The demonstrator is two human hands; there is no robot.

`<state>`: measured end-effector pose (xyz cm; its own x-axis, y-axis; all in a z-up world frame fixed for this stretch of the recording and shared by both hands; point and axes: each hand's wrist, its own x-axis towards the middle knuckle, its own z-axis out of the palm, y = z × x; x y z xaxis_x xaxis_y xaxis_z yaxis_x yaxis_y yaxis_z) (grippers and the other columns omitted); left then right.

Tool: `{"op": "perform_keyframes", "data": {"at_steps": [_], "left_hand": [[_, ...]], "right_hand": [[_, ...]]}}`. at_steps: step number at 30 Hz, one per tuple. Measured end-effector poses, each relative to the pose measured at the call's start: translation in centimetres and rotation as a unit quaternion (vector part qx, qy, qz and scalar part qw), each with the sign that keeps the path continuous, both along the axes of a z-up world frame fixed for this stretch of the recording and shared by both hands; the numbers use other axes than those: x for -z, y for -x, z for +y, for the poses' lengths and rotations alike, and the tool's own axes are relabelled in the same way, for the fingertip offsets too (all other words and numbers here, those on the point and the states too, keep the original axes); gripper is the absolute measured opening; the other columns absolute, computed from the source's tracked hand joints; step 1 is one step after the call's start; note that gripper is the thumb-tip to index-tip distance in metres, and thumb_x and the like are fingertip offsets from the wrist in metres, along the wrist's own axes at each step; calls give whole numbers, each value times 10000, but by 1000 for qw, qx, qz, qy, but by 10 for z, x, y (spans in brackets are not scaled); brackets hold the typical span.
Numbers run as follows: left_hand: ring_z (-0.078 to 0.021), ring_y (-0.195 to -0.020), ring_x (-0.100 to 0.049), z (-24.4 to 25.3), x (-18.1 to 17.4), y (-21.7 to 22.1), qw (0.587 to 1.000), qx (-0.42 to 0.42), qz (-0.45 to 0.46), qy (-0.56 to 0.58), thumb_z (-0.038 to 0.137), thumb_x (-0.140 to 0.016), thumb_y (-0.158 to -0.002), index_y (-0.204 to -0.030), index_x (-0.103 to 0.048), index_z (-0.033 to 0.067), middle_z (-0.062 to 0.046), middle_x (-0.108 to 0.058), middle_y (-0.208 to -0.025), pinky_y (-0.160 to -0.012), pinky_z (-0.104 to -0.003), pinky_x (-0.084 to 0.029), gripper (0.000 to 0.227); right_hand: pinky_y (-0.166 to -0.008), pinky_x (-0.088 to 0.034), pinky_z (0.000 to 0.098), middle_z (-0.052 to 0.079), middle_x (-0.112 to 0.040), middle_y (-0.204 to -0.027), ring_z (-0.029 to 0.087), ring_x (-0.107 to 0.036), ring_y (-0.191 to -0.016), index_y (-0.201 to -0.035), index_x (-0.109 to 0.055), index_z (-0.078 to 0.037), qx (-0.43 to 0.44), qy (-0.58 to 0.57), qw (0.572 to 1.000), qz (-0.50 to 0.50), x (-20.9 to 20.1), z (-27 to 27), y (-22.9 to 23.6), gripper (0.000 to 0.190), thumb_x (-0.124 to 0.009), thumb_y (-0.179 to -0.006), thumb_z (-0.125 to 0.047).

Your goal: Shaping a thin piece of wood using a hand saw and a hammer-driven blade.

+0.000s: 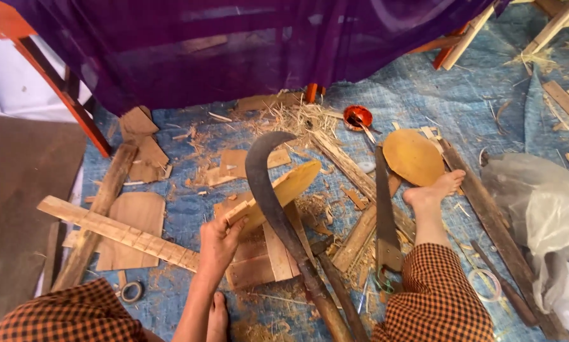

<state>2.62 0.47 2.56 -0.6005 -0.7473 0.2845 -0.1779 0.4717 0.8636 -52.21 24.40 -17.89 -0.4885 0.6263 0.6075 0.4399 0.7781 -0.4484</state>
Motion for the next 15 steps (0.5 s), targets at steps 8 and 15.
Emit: {"op": "perform_keyframes", "data": {"at_steps": [8,15], "left_hand": [[-96,-432,-428,-4,10,1,997,29,26,60,24,-747,-848,-892,-745,23,-4,-614,-559,-407,-257,-344,44],[-98,-472,-419,-15,27,4,998,6,31,52,41,-748,-831,-1041,-788,58,14,-615,-585,-440,-269,-366,215]], "right_hand": [[-1239,-17,550,148,143,-1671,301,91,-1550,-1587,124,-88,-338,721,604,-21,-169,14,-121,1154,-200,-719,-777],[-1250,-2,547,165,68,-1674,317,40,-1553,-1594,59,-80,-310,532,747,-251,-218,-3,-153,1097,-214,-820,-807]]}}
